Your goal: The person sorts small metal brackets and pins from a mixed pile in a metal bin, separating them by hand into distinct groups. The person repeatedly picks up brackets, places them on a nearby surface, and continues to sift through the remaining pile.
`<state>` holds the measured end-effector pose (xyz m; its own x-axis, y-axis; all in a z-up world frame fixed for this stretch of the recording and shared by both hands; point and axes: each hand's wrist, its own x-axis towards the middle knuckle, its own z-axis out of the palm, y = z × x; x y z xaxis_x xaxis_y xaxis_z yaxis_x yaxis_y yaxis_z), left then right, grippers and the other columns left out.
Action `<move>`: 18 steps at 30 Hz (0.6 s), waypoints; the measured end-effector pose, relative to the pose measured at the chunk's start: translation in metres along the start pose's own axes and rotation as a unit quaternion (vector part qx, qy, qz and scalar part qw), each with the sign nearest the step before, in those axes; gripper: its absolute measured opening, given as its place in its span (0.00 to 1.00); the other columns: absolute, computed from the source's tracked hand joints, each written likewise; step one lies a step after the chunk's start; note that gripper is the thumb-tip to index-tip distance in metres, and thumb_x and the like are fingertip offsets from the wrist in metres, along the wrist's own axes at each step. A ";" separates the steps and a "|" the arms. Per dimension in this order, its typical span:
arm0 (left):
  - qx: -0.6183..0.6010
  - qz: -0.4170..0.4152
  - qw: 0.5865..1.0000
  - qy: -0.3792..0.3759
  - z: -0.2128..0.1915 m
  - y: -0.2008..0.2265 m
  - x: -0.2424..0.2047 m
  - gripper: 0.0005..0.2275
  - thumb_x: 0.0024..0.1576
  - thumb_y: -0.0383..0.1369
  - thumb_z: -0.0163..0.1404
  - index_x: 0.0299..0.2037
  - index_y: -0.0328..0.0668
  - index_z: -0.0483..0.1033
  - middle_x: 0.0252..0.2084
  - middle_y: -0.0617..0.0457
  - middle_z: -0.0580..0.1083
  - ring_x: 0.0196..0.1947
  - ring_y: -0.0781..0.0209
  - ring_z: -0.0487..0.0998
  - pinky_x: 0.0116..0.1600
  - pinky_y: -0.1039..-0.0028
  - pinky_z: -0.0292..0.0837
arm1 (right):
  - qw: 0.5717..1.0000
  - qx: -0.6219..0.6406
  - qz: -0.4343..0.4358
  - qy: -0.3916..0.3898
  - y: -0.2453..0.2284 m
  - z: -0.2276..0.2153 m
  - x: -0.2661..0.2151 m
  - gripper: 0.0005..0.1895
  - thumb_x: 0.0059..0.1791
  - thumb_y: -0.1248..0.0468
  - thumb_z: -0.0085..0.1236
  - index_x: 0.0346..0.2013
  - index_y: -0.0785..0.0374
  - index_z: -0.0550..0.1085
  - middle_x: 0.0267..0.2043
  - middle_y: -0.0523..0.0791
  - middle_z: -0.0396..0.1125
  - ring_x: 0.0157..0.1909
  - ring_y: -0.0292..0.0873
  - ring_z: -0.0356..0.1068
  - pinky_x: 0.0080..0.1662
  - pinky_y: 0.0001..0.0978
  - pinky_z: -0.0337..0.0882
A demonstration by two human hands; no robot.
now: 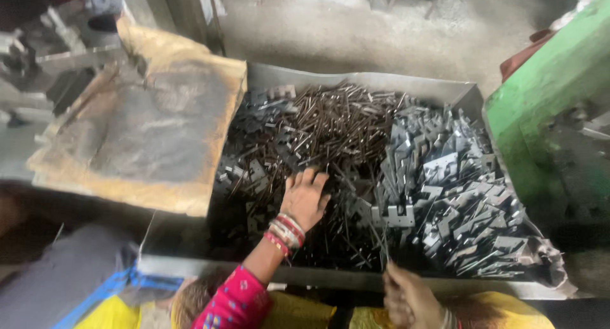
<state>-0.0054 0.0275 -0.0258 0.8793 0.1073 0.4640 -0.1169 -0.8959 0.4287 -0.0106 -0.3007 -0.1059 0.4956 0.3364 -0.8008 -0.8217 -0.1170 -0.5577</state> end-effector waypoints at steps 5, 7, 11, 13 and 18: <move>0.043 -0.027 0.997 -0.053 0.002 -0.007 0.010 0.20 0.50 0.37 0.59 0.52 0.44 0.73 0.51 0.45 0.71 0.54 0.44 0.71 0.58 0.54 0.63 | 0.954 -0.270 -0.110 0.077 -0.015 -0.005 -0.011 0.16 0.55 0.50 0.41 0.38 0.54 0.73 0.15 0.38 0.62 0.12 0.36 0.59 0.16 0.32 0.58; 0.044 -0.033 0.996 -0.064 0.004 -0.013 0.005 0.19 0.51 0.38 0.59 0.52 0.44 0.74 0.50 0.46 0.71 0.53 0.45 0.72 0.57 0.54 0.63 | 0.882 -0.409 -0.199 0.122 -0.014 0.000 -0.021 0.17 0.55 0.51 0.38 0.42 0.53 0.76 0.16 0.38 0.67 0.12 0.37 0.63 0.17 0.33 0.62; 0.041 -0.035 0.998 -0.020 -0.006 -0.022 0.010 0.18 0.51 0.38 0.60 0.51 0.44 0.74 0.50 0.46 0.72 0.51 0.45 0.74 0.55 0.53 0.64 | 0.699 -0.468 -0.498 0.212 -0.074 0.029 -0.012 0.13 0.53 0.58 0.50 0.46 0.61 0.77 0.18 0.47 0.71 0.17 0.45 0.74 0.23 0.39 0.70; 0.042 -0.045 0.998 0.012 -0.014 -0.025 0.013 0.18 0.51 0.37 0.59 0.50 0.44 0.75 0.50 0.46 0.72 0.50 0.45 0.74 0.55 0.53 0.65 | 0.603 -0.483 -0.603 0.199 -0.115 0.049 0.014 0.16 0.54 0.62 0.50 0.56 0.64 0.70 0.21 0.53 0.69 0.26 0.56 0.74 0.28 0.46 0.71; 0.024 -0.091 0.991 0.094 -0.041 -0.048 0.016 0.16 0.53 0.36 0.58 0.51 0.44 0.74 0.50 0.47 0.74 0.50 0.45 0.76 0.55 0.54 0.66 | 0.583 -0.528 -0.548 0.286 -0.190 0.095 0.152 0.24 0.55 0.61 0.48 0.68 0.55 0.66 0.24 0.59 0.69 0.27 0.65 0.70 0.34 0.56 0.70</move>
<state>-0.0047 0.0898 -0.0070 0.7820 0.3432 0.5203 0.0613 -0.8730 0.4838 0.1945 -0.1381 -0.1008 0.8210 0.4185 0.3883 0.5570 -0.7362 -0.3843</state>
